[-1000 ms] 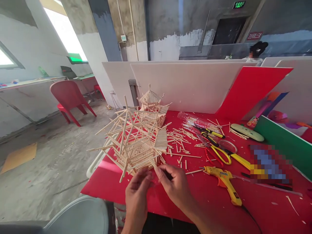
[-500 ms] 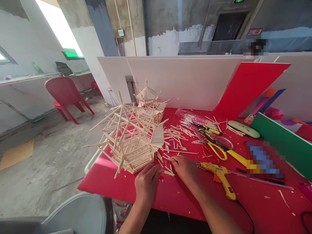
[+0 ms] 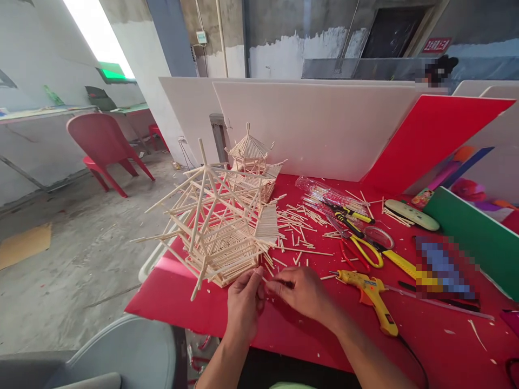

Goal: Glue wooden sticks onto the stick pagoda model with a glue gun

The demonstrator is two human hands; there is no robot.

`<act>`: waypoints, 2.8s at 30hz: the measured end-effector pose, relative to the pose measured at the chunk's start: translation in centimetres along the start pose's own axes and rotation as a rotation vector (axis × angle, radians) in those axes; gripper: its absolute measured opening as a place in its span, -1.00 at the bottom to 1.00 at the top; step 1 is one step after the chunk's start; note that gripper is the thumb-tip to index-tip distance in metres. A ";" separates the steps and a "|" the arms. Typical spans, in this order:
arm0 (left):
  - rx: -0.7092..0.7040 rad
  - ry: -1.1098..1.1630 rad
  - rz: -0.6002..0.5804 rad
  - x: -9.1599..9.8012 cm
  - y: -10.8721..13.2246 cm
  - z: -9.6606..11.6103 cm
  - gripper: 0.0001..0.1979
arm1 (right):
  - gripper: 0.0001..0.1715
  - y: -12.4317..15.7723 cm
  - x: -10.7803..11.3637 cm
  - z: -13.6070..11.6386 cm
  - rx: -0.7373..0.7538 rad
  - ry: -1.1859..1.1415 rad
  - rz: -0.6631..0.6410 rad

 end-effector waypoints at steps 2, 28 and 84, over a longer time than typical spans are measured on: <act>-0.026 0.006 -0.001 0.2 0.1 0.1 -0.58 | -0.63 -1.6 0.3 0.7 -0.074 0.065 0.006; -0.719 -0.812 -0.181 2.4 2.1 2.5 -0.84 | -0.69 0.6 -3.9 -2.4 0.053 -0.035 0.069; -0.779 -1.128 -0.156 2.9 2.0 1.4 -0.81 | -0.78 0.2 -3.8 -2.0 0.085 -0.182 0.049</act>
Point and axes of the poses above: each hand's wrist, its own y-axis away from the middle knuckle, its own x-axis out of the back of the hand, z = x × y, the point moved 5 cm from there along -y, towards the middle knuckle, and after that the axes turned 9 degrees about y, right-handed, at the moved point
